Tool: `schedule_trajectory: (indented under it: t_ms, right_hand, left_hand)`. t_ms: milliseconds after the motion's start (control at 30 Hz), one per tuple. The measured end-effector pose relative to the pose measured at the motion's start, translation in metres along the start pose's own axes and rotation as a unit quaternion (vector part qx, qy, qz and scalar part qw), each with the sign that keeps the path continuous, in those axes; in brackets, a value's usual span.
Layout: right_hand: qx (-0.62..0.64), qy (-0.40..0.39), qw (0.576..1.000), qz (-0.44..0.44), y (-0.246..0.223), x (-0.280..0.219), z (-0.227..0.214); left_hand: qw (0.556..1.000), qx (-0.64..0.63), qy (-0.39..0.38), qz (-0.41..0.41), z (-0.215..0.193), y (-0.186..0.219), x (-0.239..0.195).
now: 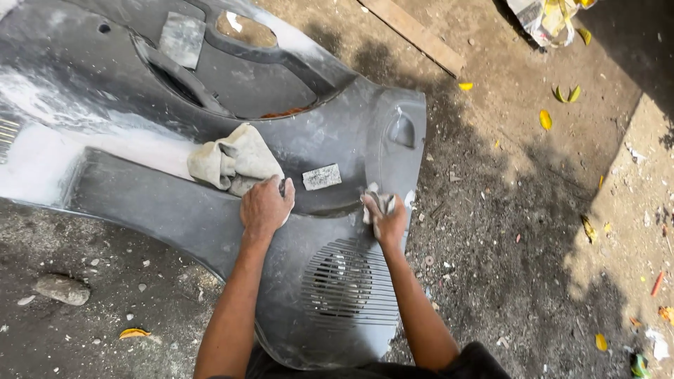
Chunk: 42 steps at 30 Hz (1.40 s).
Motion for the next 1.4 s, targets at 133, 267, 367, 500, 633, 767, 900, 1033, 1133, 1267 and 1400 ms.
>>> schedule_trajectory:
  t_ms: [133,267,367,500,633,767,900,1033,1133,1267,1400]
  right_hand:
    - [0.001,-0.025,0.998,0.051,0.005,0.015,0.007]
    - [0.096,-0.023,0.995,-0.023,0.007,0.011,0.010]
    - [0.022,-0.006,0.998,-0.060,0.001,0.028,0.011]
    - [-0.056,-0.024,0.997,-0.036,-0.008,0.003,-0.008]
    - [-0.012,-0.036,0.999,0.008,0.008,0.027,0.008]
    - [-0.060,-0.019,0.997,-0.042,0.017,0.011,0.007]
    - [-0.053,-0.017,0.997,-0.059,0.008,0.033,0.013]
    - [-0.039,-0.010,0.995,-0.090,0.011,0.014,0.003]
    - [0.005,-0.054,0.999,-0.002,0.030,0.027,0.014]
    - [-0.086,-0.032,0.993,-0.080,0.033,0.017,0.016]
    - [-0.062,-0.084,0.993,0.060,0.061,0.023,0.027]
  left_hand:
    - [0.999,0.009,-0.030,-0.020,0.007,-0.003,-0.002]
    - [1.000,-0.003,0.007,0.011,0.004,-0.005,0.003]
    - [1.000,-0.010,0.014,0.016,0.010,-0.004,0.006]
    - [1.000,0.002,0.000,-0.008,-0.010,0.003,-0.002]
    - [1.000,0.002,-0.003,-0.011,0.004,0.001,0.004]
    - [1.000,0.011,0.002,-0.001,0.005,-0.004,-0.001]
    - [0.999,0.008,-0.027,-0.024,0.008,0.000,0.002]
    - [1.000,0.014,0.016,0.008,-0.002,0.006,0.003]
    - [0.999,0.032,-0.020,-0.026,0.005,0.007,0.004]
    - [0.999,0.030,-0.023,-0.015,0.011,0.000,-0.007]
    - [1.000,0.019,-0.009,-0.020,0.014,0.001,0.006]
Point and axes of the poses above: each hand's wrist, its own x-axis towards the middle knuckle, its own z-axis out of the palm, y = z × x, the point moved 7 cm from there along x, towards the middle knuckle, and after that the axes turned 8 degrees about -z, right-handed, at the moved point
